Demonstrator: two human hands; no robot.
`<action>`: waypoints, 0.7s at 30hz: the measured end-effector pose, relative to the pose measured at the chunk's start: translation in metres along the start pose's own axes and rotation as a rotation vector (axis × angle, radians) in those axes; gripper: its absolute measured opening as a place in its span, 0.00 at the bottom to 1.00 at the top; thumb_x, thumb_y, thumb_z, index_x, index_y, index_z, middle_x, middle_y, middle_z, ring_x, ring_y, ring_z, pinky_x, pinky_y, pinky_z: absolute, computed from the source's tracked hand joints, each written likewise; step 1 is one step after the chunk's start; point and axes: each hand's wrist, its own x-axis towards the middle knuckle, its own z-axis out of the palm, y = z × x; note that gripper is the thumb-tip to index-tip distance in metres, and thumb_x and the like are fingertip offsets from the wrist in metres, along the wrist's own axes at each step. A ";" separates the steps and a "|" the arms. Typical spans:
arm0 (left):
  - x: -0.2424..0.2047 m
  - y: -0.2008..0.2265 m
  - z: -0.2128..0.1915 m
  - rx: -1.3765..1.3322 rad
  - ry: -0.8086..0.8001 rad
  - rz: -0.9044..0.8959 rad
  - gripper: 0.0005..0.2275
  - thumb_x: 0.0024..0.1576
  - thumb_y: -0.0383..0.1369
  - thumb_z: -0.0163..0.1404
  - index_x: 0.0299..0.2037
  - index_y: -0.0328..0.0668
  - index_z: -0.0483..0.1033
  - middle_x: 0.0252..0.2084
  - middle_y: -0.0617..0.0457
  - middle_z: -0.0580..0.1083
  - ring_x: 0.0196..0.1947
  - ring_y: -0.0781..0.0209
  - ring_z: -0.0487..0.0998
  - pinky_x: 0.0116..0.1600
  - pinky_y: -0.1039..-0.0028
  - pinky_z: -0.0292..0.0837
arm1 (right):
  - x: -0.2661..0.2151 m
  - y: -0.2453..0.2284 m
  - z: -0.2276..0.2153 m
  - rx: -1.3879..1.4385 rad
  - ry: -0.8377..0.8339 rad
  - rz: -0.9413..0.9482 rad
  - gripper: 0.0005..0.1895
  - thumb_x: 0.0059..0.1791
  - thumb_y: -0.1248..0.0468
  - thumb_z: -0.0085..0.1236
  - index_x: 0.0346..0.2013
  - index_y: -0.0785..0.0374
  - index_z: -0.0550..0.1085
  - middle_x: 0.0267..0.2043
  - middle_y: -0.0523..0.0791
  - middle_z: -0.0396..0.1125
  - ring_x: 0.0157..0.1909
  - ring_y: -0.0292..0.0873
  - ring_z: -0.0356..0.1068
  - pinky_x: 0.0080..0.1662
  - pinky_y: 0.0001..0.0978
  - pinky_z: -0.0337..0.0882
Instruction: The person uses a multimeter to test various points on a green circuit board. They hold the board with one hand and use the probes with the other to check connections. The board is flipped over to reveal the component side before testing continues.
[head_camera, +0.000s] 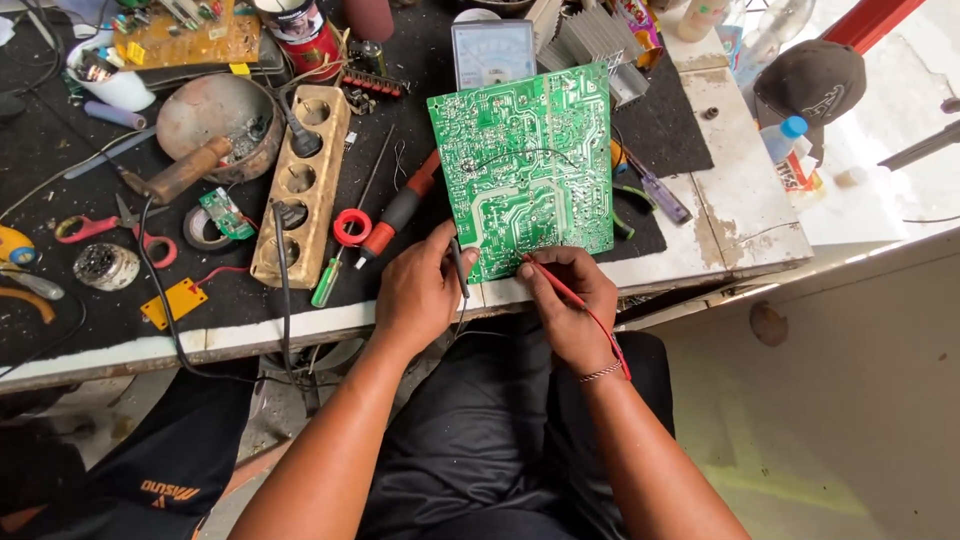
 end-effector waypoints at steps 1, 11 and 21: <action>0.002 0.001 -0.001 0.008 -0.001 -0.006 0.21 0.64 0.47 0.50 0.58 0.37 0.73 0.33 0.39 0.79 0.39 0.33 0.82 0.43 0.46 0.76 | 0.004 -0.001 0.000 -0.019 -0.012 -0.008 0.08 0.48 0.68 0.69 0.39 0.67 0.79 0.37 0.56 0.77 0.44 0.51 0.79 0.47 0.43 0.77; 0.008 -0.005 -0.002 -0.107 -0.007 -0.008 0.20 0.62 0.45 0.53 0.57 0.39 0.74 0.33 0.36 0.79 0.41 0.31 0.80 0.43 0.45 0.75 | 0.003 0.002 -0.002 -0.035 -0.027 0.055 0.08 0.48 0.69 0.68 0.39 0.68 0.79 0.36 0.56 0.77 0.44 0.49 0.79 0.47 0.42 0.77; 0.007 0.002 -0.008 -0.128 0.009 -0.024 0.18 0.61 0.44 0.54 0.55 0.41 0.76 0.33 0.37 0.79 0.40 0.32 0.81 0.43 0.49 0.76 | 0.002 -0.005 0.000 0.055 0.011 0.064 0.07 0.48 0.72 0.67 0.39 0.70 0.77 0.37 0.54 0.76 0.42 0.43 0.77 0.47 0.43 0.77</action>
